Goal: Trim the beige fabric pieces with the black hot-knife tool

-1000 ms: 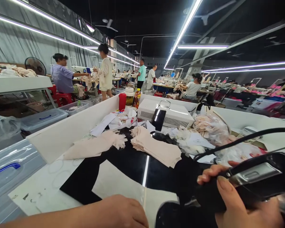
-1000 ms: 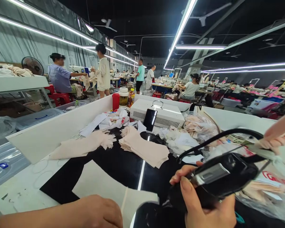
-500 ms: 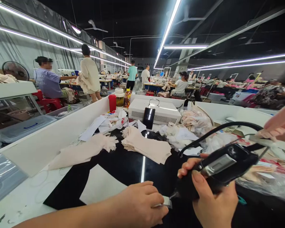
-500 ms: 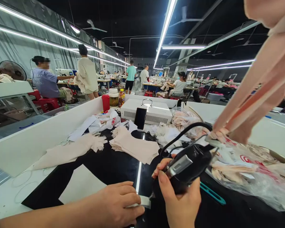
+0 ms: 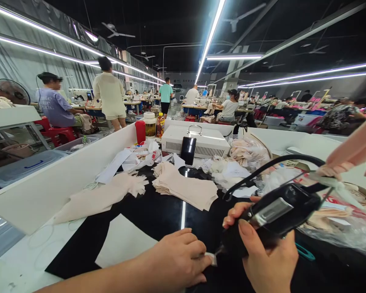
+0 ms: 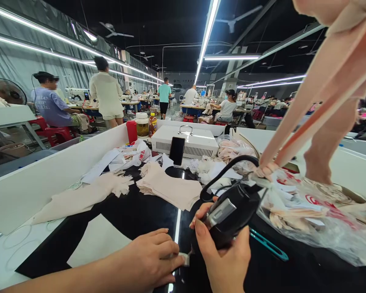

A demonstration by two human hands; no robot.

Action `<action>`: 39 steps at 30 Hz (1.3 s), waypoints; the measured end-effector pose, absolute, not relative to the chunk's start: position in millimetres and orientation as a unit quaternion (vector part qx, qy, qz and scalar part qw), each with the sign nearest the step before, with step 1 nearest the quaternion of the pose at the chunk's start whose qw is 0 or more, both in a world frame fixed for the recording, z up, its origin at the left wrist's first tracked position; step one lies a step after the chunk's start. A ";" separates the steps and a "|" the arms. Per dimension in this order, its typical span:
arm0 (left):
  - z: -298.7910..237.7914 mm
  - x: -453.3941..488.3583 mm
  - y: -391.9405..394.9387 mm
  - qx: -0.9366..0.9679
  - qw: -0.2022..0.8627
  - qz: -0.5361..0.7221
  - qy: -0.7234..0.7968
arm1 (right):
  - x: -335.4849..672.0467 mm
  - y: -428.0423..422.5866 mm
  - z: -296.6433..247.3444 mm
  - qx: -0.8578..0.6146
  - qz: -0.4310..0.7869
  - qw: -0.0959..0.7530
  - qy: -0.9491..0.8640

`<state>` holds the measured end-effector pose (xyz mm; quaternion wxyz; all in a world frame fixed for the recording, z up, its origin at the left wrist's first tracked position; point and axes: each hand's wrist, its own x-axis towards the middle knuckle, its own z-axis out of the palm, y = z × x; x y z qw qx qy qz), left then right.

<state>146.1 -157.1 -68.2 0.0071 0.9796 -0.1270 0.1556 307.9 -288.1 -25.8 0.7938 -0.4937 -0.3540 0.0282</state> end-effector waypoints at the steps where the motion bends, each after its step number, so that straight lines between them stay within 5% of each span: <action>1: -68.6 145.2 -157.3 0.979 0.010 0.158 -0.125 | 308.2 -288.2 -25.6 -0.491 0.027 0.795 -0.354; 39: -63.8 143.2 -157.4 0.976 0.025 0.172 -0.131 | 304.8 -287.7 -21.2 -0.522 0.029 0.792 -0.315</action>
